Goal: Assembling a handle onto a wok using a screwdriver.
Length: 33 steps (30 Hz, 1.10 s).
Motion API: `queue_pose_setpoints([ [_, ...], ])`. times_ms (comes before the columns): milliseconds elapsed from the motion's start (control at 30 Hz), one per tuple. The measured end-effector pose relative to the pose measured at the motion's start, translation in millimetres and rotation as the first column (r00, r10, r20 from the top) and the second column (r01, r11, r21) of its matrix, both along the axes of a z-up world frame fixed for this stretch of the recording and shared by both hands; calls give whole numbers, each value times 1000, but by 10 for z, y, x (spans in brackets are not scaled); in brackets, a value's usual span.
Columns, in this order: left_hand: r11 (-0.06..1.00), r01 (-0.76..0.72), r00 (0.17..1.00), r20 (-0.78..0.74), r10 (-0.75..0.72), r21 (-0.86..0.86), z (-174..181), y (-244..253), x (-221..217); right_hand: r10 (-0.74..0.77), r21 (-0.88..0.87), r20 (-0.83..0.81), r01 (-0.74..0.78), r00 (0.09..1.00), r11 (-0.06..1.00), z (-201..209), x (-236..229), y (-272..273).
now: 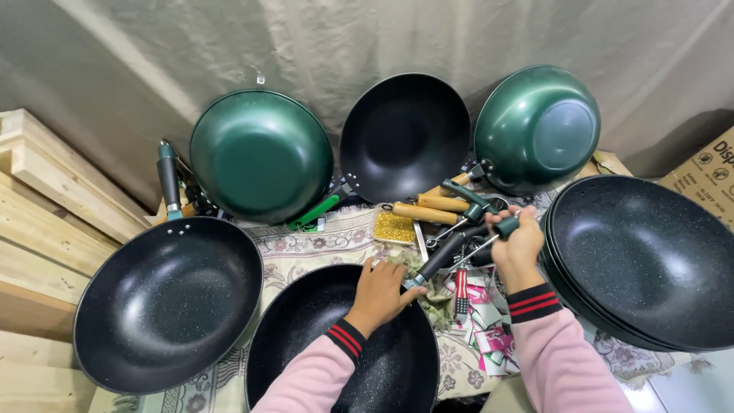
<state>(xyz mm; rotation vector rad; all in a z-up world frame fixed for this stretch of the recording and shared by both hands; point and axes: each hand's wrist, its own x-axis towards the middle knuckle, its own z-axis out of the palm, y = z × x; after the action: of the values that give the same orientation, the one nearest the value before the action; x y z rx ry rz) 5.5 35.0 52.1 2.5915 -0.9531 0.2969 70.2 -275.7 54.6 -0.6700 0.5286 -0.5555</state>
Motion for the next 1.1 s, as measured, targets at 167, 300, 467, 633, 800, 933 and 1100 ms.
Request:
queue_pose_setpoints([
  [167, 1000, -17, 999, 47, 18, -18, 38, 82, -113, -140, -20, -14, 140, 990, 990, -276, 118, -410],
  [300, 995, -87, 989, -113, 91, 45, -14, 154, -181, -223, -41, -50, 221, 974, 974, -210, 96, -374],
  [467, 985, -172, 977, -124, 172, 14, 78, -4, -198, -242, -78, -53, 237, 969, 968, -131, 103, -237],
  [633, 967, -161, 987, -47, 155, -196, -56, -313, -179, -284, -133, -23, 279, 958, 951, -38, 128, -202],
  [800, 939, -262, 964, -112, 243, -222, -316, -433, -135, -323, -186, -11, 315, 946, 931, 162, 118, -44],
  [933, 932, -285, 958, -112, 266, -224, -353, -425, -166, -334, -213, 8, 328, 943, 920, 116, 232, -51],
  [1100, 917, -291, 957, -78, 281, -273, -236, -378, -256, -267, -205, 5, 262, 964, 943, -329, 490, -226],
])
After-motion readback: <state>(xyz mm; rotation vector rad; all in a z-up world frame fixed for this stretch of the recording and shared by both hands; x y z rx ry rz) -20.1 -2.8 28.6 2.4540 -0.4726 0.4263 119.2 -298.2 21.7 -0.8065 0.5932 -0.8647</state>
